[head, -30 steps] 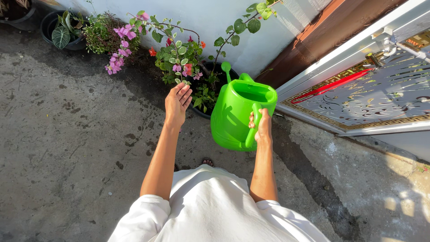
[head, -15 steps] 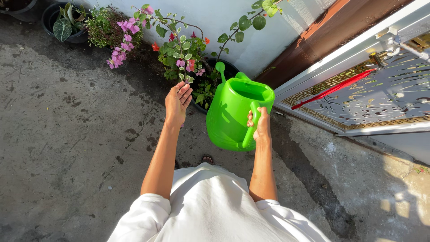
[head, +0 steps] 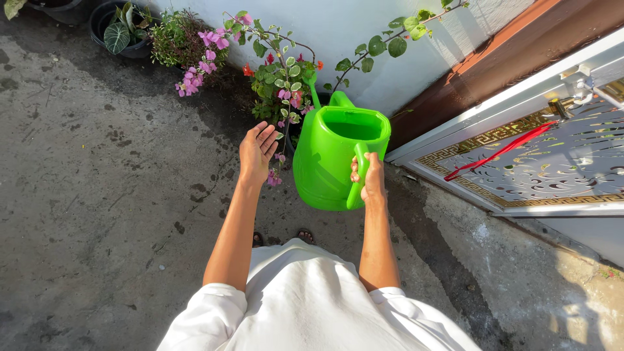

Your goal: The person waters potted plants and flowers along a wall using a green watering can.

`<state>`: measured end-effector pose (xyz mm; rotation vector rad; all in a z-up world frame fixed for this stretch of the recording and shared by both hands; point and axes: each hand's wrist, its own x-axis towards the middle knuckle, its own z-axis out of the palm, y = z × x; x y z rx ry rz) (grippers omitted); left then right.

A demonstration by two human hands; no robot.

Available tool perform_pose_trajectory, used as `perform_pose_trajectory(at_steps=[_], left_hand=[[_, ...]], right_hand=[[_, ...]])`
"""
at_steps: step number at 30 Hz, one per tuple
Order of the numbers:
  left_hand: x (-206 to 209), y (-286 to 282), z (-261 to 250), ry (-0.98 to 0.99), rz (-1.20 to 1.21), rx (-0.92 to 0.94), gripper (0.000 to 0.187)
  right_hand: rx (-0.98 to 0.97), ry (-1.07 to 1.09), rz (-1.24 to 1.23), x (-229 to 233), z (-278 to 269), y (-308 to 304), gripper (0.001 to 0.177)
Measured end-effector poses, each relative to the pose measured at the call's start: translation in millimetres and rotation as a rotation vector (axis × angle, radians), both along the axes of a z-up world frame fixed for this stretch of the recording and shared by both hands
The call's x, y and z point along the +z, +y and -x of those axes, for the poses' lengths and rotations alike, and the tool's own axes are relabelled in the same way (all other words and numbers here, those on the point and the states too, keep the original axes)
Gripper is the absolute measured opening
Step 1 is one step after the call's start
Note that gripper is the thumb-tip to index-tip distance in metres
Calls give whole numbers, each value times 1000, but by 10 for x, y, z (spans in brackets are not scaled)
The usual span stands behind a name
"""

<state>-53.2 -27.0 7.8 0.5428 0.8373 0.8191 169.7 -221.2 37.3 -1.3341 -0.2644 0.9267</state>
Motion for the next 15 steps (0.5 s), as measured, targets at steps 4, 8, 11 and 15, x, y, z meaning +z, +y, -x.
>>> perform_pose_trajectory(at_steps=[4, 8, 11, 15], left_hand=[[25, 31, 59, 25, 11, 2, 50], [80, 41, 86, 38, -14, -18, 50], [106, 57, 69, 26, -17, -32, 51], [102, 83, 92, 5, -7, -35, 50]], right_hand=[[-46, 52, -13, 45, 162, 90, 30], [-75, 4, -27, -10, 154, -1, 35], [-104, -3, -49, -45, 144, -11, 34], [-81, -32, -51, -18, 196, 84, 38]])
